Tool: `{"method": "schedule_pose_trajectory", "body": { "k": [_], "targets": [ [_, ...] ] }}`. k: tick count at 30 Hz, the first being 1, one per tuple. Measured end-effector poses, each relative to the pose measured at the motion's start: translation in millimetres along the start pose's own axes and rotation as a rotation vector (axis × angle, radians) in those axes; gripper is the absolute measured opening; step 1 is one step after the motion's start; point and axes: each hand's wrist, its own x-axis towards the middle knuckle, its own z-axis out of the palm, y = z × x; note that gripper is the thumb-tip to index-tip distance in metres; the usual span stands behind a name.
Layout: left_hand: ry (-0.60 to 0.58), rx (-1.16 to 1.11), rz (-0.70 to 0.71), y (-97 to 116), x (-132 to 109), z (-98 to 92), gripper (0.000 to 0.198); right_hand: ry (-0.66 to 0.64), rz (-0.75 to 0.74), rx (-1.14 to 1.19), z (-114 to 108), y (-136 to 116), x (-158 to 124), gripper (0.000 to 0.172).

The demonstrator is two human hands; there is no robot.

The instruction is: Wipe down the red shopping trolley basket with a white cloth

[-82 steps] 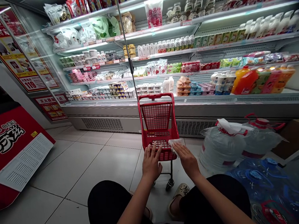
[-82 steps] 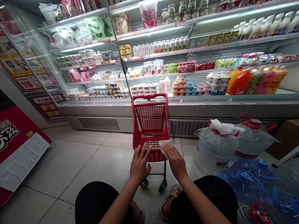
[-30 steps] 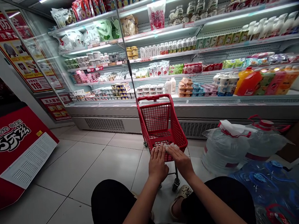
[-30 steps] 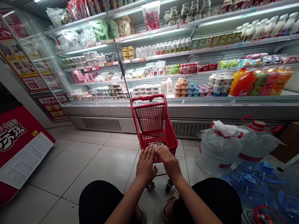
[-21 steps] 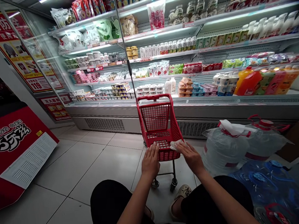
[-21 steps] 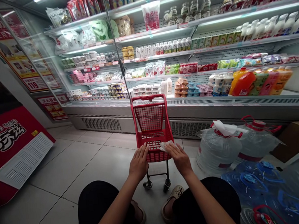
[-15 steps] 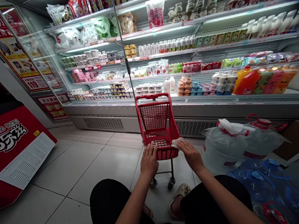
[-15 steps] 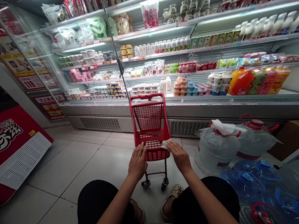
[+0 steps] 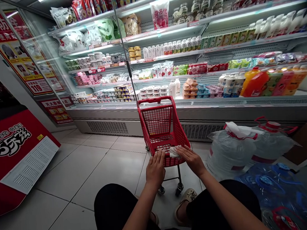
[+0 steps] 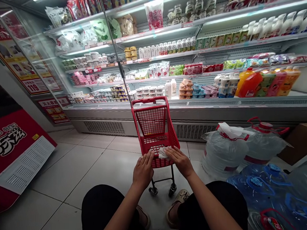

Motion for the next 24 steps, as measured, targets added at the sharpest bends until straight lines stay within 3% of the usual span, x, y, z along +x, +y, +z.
{"method": "schedule_pose_trajectory", "body": {
  "k": [5, 10, 14, 17, 21, 24],
  "targets": [
    [0.008, -0.014, 0.031, 22, 4, 0.9, 0.079, 0.018, 0.059, -0.065, -8, 23, -10, 0.066],
    [0.053, -0.042, 0.119, 16, 13, -2.3, 0.08, 0.026, 0.203, -0.095, -9, 22, -11, 0.062],
    [0.065, -0.102, 0.068, 13, 12, -1.6, 0.101, 0.048, 0.271, -0.095, -3, -1, -3, 0.059],
    [0.048, -0.163, 0.035, 23, 10, 0.0, 0.112, 0.044, 0.228, -0.059, 7, -33, 9, 0.058],
    [0.048, -0.194, 0.045, 30, 14, -0.5, 0.11, 0.077, 0.164, -0.022, 18, -69, 23, 0.054],
    [0.055, -0.178, 0.121, 19, 18, -1.8, 0.102, 0.041, 0.119, -0.005, 13, -64, 23, 0.055]
  ]
}}
